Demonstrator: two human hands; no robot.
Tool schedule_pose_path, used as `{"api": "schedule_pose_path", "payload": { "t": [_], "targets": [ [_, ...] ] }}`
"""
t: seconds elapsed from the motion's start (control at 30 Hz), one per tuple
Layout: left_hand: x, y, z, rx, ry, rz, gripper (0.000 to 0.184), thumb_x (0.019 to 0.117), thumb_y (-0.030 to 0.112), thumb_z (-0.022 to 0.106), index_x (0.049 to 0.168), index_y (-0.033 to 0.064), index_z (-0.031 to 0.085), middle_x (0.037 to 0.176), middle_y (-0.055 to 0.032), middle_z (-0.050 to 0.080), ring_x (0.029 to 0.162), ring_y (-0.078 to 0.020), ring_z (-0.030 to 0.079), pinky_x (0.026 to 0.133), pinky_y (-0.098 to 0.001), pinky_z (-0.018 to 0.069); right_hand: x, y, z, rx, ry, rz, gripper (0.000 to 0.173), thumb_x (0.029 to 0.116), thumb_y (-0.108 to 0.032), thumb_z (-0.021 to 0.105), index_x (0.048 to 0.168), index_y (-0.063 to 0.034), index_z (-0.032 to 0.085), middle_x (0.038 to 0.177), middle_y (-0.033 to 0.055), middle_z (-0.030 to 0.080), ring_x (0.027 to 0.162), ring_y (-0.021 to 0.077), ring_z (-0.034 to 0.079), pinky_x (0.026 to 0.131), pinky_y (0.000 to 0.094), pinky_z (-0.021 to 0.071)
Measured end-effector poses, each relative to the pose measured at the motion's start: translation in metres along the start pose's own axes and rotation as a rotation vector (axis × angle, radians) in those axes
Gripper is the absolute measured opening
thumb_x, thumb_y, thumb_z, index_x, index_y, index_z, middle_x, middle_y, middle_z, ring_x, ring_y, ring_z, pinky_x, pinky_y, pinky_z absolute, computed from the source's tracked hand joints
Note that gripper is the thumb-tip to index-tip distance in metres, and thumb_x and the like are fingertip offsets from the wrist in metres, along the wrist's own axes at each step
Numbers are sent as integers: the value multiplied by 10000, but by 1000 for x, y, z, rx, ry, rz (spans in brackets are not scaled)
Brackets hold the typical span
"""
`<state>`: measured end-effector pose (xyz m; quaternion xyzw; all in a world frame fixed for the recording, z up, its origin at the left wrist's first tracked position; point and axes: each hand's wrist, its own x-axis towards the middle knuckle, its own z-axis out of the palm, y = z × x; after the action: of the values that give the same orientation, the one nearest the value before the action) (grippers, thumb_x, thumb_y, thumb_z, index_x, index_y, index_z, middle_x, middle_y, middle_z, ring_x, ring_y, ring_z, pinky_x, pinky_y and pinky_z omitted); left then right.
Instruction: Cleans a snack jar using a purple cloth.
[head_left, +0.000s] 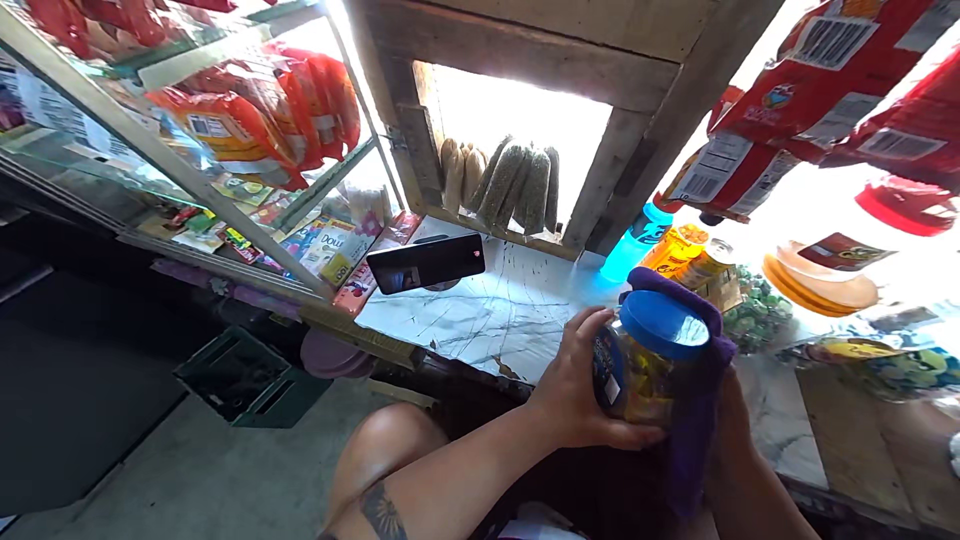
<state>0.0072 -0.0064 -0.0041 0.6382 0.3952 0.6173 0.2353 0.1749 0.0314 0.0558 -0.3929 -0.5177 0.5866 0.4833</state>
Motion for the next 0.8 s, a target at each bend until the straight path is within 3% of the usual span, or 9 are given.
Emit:
{"api": "schedule_pose_path", "payload": {
  "t": [0.17, 0.23, 0.3, 0.37, 0.47, 0.6, 0.63, 0.73, 0.8],
  "targets": [
    [-2, 3, 4, -362, -79, -94, 1216, 690, 480, 887, 1535, -77, 213, 1459, -242, 457, 1261, -187, 571, 1033, -331, 522, 35, -2, 2, -100, 100, -36, 229, 1046, -22, 371, 1027, 12, 597, 893, -4, 645, 819, -36, 599, 742, 105, 490],
    [0, 4, 2, -560, -33, -195, 1216, 723, 497, 871, 1529, -79, 166, 1411, -158, 526, 1229, -132, 601, 1028, -322, 538, 32, 5, 2, -34, 140, 104, 237, 1057, -84, 376, 1042, -31, 607, 881, -25, 679, 790, -55, 622, 705, 102, 516],
    [3, 7, -3, -660, 21, -329, 1241, 741, 577, 828, 1527, -56, 106, 1358, -90, 568, 1171, -92, 634, 991, -306, 561, 18, 9, 10, 30, 172, 181, 260, 1090, -72, 336, 1187, 61, 537, 952, 13, 623, 858, -42, 567, 774, 110, 475],
    [4, 5, -9, -695, 60, -376, 1216, 766, 597, 800, 1528, -30, 90, 1326, -65, 593, 1143, -88, 650, 982, -304, 569, 3, 19, 6, -29, -37, 86, 357, 1110, -241, 328, 1305, 31, 450, 1091, -88, 655, 1013, -127, 586, 910, 88, 488],
    [6, 4, -14, -701, 100, -369, 1180, 763, 570, 814, 1530, 18, 107, 1312, -31, 600, 1115, -77, 661, 961, -291, 578, 0, 36, -2, -144, -247, -116, 612, 1096, -455, 315, 1388, 75, 405, 1257, -78, 637, 1173, -114, 544, 1055, 147, 447],
    [7, 5, -15, -672, 122, -367, 1171, 767, 613, 787, 1537, 40, 115, 1304, -23, 601, 1117, -69, 656, 960, -284, 575, 0, 44, -2, -123, -312, -224, 620, 1027, -601, 332, 1412, -136, 474, 1291, -174, 627, 1222, -111, 523, 1098, 186, 428],
    [7, 5, -14, -657, 135, -372, 1184, 761, 619, 790, 1536, 36, 111, 1302, -26, 598, 1115, -68, 655, 956, -280, 575, -1, 44, -1, -152, -300, -253, 626, 1021, -607, 345, 1424, -145, 472, 1336, -157, 607, 1253, -101, 507, 1109, 189, 420],
    [8, 4, -11, -521, 162, -361, 1261, 738, 599, 820, 1545, -7, 65, 1334, -68, 569, 1132, -69, 646, 953, -271, 573, -2, 44, -1, -338, -308, -375, 860, 1037, -560, 453, 1576, 68, 217, 1633, 208, 275, 1479, 96, 333, 1217, 293, 315],
    [7, -1, -9, -401, 170, -310, 1259, 728, 554, 844, 1553, -16, 83, 1350, -108, 554, 1144, -81, 639, 950, -274, 573, -2, 47, 2, -367, -269, -439, 870, 1032, -490, 525, 1591, 53, 137, 1627, 216, 274, 1451, 86, 381, 1195, 283, 359]
  ]
}}
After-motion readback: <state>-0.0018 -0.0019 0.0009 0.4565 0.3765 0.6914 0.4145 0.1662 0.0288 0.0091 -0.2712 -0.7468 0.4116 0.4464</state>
